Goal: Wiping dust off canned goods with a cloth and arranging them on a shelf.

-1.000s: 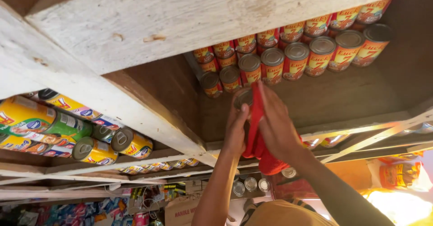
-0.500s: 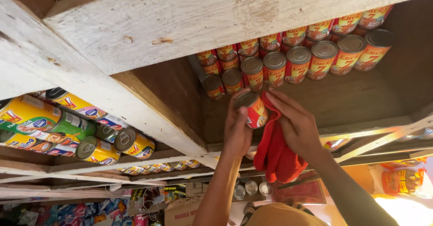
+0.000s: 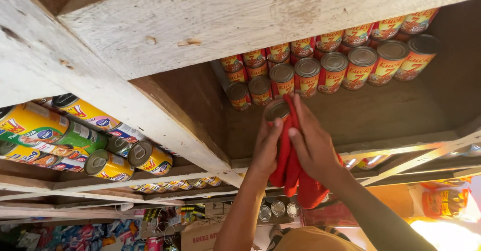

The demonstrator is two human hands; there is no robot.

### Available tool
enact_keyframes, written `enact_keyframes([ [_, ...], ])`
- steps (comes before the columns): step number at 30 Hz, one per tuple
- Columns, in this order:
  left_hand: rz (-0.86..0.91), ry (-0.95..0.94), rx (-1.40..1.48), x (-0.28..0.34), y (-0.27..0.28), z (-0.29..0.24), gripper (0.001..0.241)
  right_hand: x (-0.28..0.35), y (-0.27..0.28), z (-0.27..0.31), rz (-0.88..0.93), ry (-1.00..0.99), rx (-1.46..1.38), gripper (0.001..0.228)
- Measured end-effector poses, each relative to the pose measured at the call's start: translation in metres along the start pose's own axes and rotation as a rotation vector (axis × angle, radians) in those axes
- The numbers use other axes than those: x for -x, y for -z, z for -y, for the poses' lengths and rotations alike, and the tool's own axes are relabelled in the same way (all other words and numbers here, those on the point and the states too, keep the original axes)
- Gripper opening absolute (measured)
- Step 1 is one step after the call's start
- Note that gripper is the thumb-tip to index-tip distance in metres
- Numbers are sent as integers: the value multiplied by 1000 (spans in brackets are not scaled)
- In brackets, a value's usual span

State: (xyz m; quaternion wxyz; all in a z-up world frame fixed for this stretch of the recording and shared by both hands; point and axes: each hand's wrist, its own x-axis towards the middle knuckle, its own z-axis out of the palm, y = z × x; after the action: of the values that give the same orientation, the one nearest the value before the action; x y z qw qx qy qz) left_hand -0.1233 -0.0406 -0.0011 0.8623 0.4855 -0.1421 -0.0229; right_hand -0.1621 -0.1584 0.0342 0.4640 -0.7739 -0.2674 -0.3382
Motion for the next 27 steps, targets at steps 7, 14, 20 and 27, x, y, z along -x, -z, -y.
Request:
enact_keyframes([
  [7,35,-82,77,-4,14,16,65,7,-1,2,2,174,165,46],
  [14,18,-76,38,-5,7,2,63,16,-4,-5,8,21,83,49],
  [20,-30,64,70,-3,16,18,75,13,-1,-4,72,86,241,59],
  [27,18,-86,50,1,-6,-7,73,5,7,6,147,-14,-39,70],
])
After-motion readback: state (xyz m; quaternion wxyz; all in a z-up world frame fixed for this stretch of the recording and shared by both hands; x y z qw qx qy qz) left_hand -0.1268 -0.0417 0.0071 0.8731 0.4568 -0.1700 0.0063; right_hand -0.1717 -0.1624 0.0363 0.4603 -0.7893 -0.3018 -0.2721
